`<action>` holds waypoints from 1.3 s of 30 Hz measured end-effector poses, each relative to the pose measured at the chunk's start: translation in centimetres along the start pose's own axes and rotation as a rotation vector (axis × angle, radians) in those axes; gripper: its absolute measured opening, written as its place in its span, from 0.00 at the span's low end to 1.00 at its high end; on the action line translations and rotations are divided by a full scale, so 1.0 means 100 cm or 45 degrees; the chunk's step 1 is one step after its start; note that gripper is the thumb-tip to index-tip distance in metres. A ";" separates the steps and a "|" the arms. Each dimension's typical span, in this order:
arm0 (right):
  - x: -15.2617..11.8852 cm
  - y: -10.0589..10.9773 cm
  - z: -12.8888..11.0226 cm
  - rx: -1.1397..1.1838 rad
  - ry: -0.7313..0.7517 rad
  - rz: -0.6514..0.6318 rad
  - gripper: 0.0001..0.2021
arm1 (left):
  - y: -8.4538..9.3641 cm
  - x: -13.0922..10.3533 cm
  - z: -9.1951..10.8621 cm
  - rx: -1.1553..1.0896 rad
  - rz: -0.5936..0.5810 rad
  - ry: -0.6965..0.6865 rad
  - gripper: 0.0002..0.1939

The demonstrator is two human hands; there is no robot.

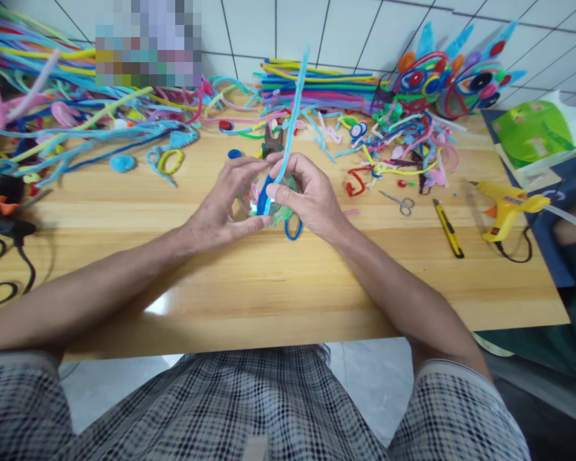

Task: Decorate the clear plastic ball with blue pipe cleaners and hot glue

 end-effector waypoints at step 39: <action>0.001 0.004 -0.001 0.053 -0.091 0.053 0.24 | 0.002 -0.014 0.025 -0.138 0.195 -0.160 0.31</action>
Point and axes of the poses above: each hand's wrist, its own x-axis towards the middle knuckle, its own y-axis out of the back of the hand, z = x × y, the point moved 9 cm from there along x, towards the middle knuckle, and after that the axes turned 14 degrees about y, right-handed, at the moved point
